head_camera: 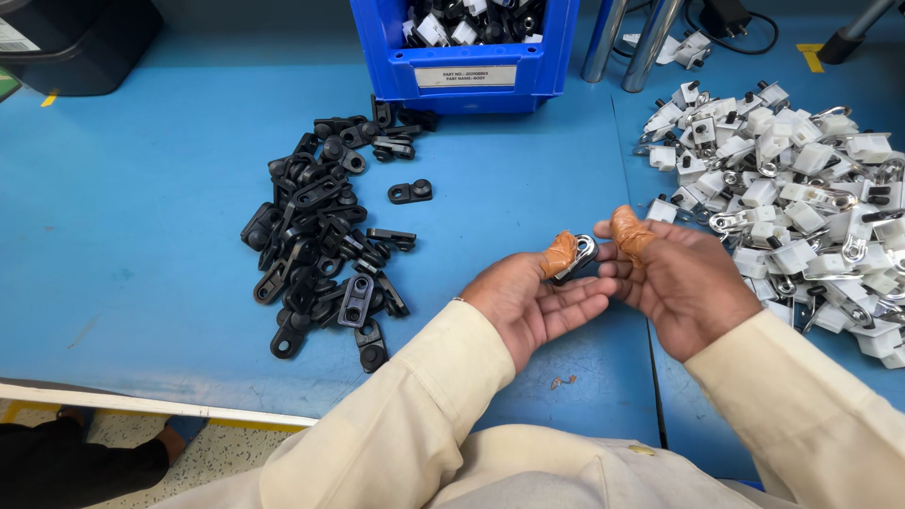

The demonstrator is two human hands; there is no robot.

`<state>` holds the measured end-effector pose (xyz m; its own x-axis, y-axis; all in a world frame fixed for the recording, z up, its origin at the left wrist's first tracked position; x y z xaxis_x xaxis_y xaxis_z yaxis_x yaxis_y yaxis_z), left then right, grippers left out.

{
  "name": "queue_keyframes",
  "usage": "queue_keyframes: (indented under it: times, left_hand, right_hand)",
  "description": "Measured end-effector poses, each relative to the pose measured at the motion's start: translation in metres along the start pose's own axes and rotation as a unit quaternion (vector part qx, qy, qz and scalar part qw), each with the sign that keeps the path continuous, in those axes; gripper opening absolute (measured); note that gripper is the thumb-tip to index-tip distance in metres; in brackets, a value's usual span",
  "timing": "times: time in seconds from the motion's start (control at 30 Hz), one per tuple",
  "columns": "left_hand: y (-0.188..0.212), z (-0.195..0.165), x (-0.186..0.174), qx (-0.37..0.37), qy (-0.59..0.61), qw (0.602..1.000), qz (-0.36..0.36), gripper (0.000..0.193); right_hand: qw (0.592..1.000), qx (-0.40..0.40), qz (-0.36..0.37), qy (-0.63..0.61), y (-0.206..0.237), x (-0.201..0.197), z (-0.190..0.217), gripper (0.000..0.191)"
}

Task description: The person sits at a workbench assembling small plastic components by hand. They pick a black bracket and a white plastic piece, press and fit them together, then set the assembled unit aside and repeat the cycle with new parts from the piles on the table.

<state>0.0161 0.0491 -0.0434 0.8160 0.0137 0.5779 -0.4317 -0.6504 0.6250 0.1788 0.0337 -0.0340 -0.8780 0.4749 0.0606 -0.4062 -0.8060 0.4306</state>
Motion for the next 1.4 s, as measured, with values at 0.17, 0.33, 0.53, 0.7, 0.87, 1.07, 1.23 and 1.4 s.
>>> queue_keyframes:
  times: [0.17, 0.33, 0.53, 0.7, 0.87, 1.07, 1.23, 1.4]
  left_hand:
    - [-0.004, 0.007, 0.001, 0.002, 0.026, 1.000, -0.017, 0.030]
    - [-0.002, 0.006, 0.008, 0.036, -0.024, 0.997, -0.063, 0.029]
    - [0.008, 0.001, 0.012, 0.044, -0.062, 0.994, -0.082, 0.031]
    - [0.015, -0.005, 0.015, 0.105, -0.137, 0.980, -0.100, 0.032]
    - [0.018, -0.010, 0.011, 0.104, -0.187, 0.968, -0.131, 0.036]
    - [0.019, -0.014, 0.005, 0.078, -0.198, 0.970, -0.118, 0.030]
    - [0.022, -0.015, 0.013, 0.096, -0.287, 0.942, -0.145, 0.030]
    - [0.035, -0.023, 0.018, 0.132, -0.404, 0.883, -0.201, 0.037]
  right_hand:
    - [0.999, 0.015, -0.038, 0.021, 0.010, -0.002, -0.013, 0.024]
    - [0.999, -0.025, -0.037, 0.030, 0.013, 0.002, -0.015, 0.023]
    - [0.999, -0.015, -0.039, 0.010, 0.009, -0.001, -0.017, 0.015]
    - [0.998, -0.054, -0.034, -0.017, 0.008, 0.001, -0.012, 0.012]
    - [0.996, 0.062, -0.051, -0.041, 0.013, 0.006, -0.012, 0.019]
    - [0.998, 0.052, 0.029, 0.022, 0.018, 0.002, -0.007, 0.028]
    - [0.993, -0.054, 0.008, 0.107, 0.011, -0.003, -0.005, 0.015]
    - [0.995, -0.025, -0.057, 0.083, 0.005, 0.002, -0.010, 0.015]
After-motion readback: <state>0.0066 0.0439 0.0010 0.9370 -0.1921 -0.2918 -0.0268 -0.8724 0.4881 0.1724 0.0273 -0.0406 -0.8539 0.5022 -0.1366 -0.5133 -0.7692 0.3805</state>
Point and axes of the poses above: each hand's wrist, its own y-axis away from the middle knuckle, its own x-axis out of the palm, z = x × y, the point moved 4 cm from there along -y, towards the middle knuckle, and after that the axes turned 12 degrees about -z, right-handed, at the moved point
